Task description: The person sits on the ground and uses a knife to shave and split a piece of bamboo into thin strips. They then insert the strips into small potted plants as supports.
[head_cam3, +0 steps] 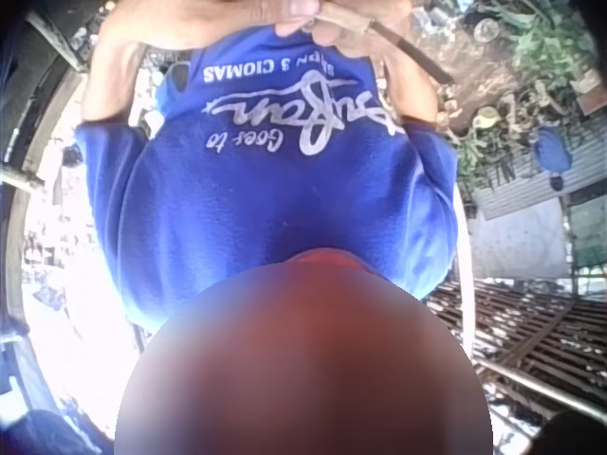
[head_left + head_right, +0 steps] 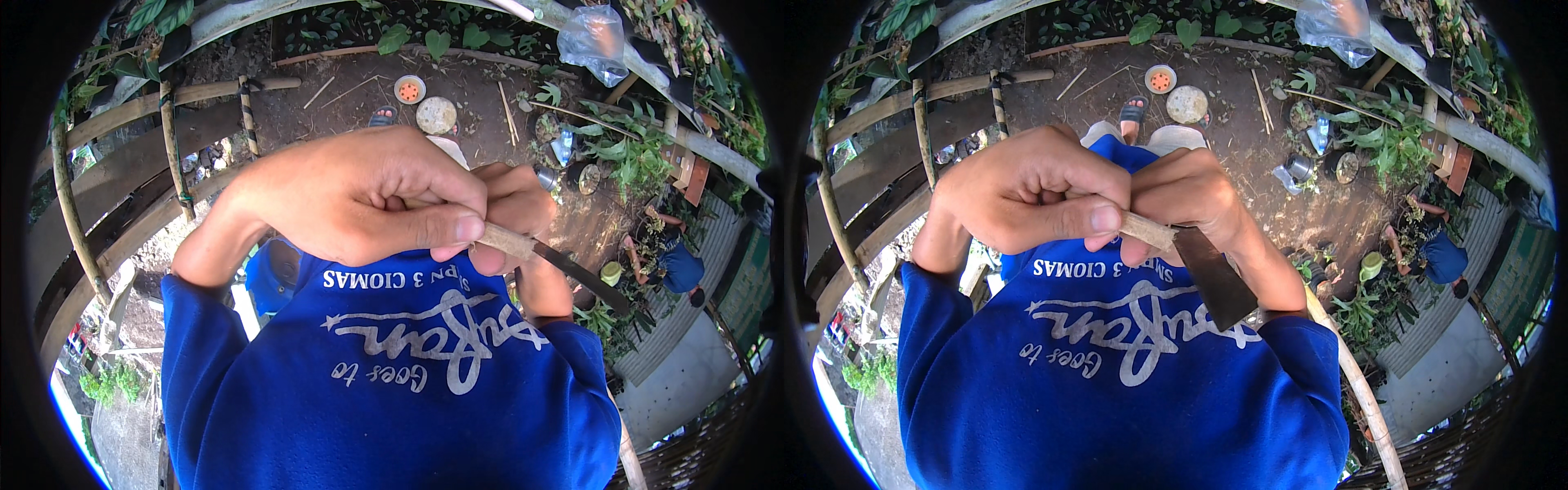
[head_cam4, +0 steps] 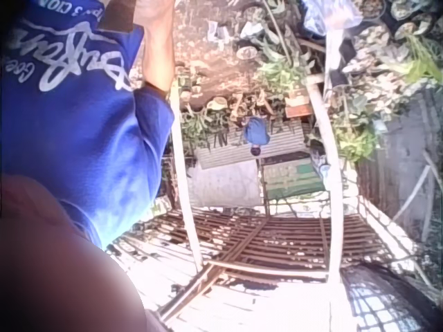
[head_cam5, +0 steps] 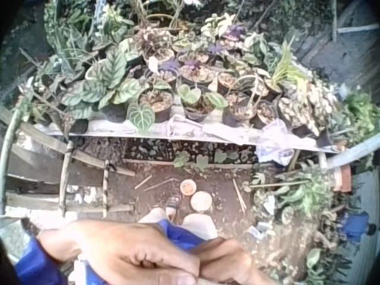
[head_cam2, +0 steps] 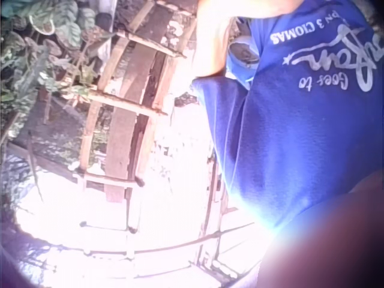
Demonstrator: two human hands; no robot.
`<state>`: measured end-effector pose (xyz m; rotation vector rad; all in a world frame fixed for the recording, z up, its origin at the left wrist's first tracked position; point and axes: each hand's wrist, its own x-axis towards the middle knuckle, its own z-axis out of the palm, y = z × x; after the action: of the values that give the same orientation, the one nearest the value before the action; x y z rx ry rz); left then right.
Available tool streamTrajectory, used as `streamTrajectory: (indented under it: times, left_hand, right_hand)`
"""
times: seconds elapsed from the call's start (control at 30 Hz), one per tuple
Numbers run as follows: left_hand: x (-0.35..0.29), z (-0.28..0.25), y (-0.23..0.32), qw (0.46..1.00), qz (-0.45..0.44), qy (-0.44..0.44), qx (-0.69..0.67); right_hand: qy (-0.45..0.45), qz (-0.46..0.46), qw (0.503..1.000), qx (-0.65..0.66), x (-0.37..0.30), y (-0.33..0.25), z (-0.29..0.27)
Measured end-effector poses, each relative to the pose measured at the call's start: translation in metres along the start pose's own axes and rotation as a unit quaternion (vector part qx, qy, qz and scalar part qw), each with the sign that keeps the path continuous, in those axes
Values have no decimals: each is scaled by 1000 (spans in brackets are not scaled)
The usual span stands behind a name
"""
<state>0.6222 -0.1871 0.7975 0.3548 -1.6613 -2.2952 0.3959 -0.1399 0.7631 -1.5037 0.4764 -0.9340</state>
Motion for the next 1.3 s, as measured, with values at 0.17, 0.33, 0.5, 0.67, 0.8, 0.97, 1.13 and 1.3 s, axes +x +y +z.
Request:
streamTrajectory:
  times: [0.17,0.33,0.5,0.67,0.8,0.97,1.13,1.3]
  left_hand:
    - [-6,-3,9,998,-15,-10,52]
    - [-3,3,3,998,-18,14,53]
    - [-3,5,1,999,-11,19,43]
    - [-6,0,7,998,-29,8,59]
    - [1,6,0,999,-37,19,-8]
    - [-3,-4,2,996,-35,-12,80]
    - [-1,-8,1,994,-58,-35,82]
    - [3,-1,-9,998,-15,0,55]
  right_hand:
    - [-58,20,997,-40,-1,-5,-9]
    - [19,-16,999,-26,-5,4,5]
    - [-15,-15,999,-47,-9,8,-2]
    - [-67,11,996,-56,-13,8,-12]
    - [-18,-6,1000,-19,-15,16,-1]
    - [-84,56,992,-79,-18,7,-14]
    - [-71,43,994,-76,-21,13,-9]
    - [-6,15,998,-61,-28,25,-1]
